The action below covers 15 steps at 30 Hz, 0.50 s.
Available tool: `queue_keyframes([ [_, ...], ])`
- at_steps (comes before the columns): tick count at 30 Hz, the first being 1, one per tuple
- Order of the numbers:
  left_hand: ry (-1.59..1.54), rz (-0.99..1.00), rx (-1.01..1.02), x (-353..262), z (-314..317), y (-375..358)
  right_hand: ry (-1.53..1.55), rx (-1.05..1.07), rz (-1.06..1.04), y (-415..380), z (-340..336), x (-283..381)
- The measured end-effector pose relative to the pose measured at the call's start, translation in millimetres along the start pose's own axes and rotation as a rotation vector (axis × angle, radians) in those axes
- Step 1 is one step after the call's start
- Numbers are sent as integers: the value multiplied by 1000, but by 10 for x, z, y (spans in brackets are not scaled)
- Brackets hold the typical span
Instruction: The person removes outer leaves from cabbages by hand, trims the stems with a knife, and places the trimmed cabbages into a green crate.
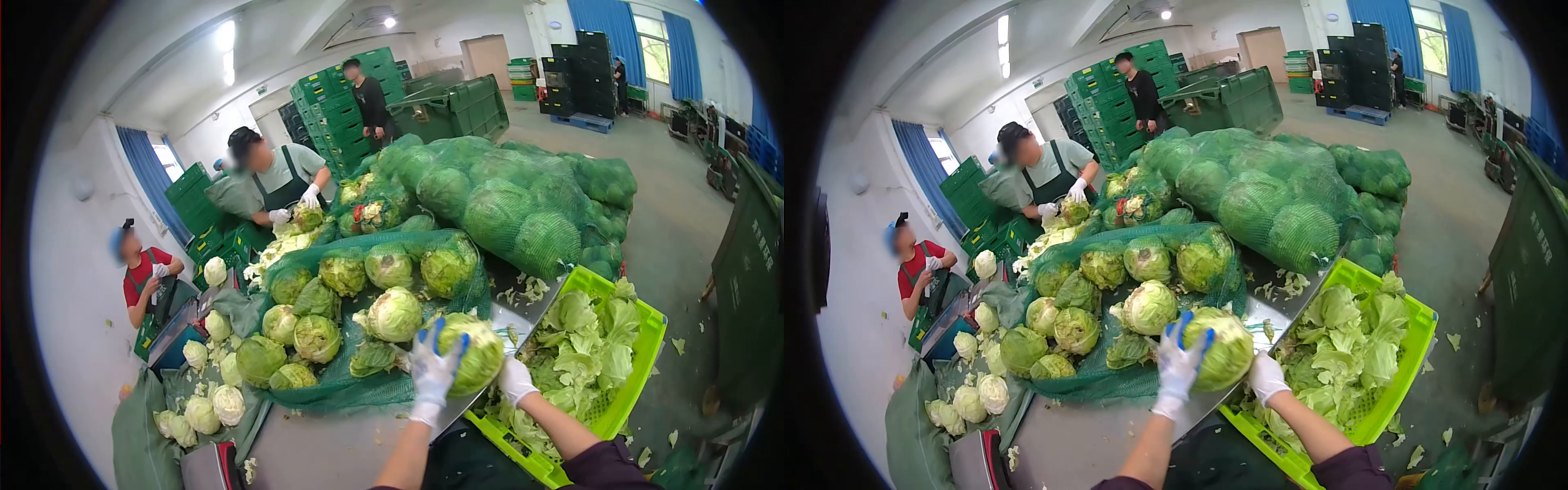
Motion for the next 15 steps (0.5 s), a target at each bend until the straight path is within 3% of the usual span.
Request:
queue_keyframes([
  [2, 146, 146, 21, -88, 19, -159, 59, -31, -9, 22, 79, -61],
  [4, -8, 168, 56, 62, -12, -36, 41, 69, 102, -36, 209, -159],
  [6, -123, 134, 129, 298, -25, 188, 85, 98, 55, -82, -14, 22],
  [8, -311, -12, 118, 462, 6, 338, 405, 198, 154, -44, -116, 168],
  [10, -720, -114, 146, 649, 4, 399, 923, 354, 236, -99, -313, 349],
  [12, -1095, -301, 192, 564, -167, 301, 851, 495, 342, 4, -186, 301],
  [15, -881, -156, 67, 694, -339, 117, 790, 494, 307, -37, -349, 473],
])
Point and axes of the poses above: each hand's wrist, its own y-axis towards the middle knuckle, its own z-axis out of the palm, x = y × z, the point moved 1 cm from there along y, towards the middle knuckle, and after that the axes turned 14 degrees about -y, right-handed, at the moved point
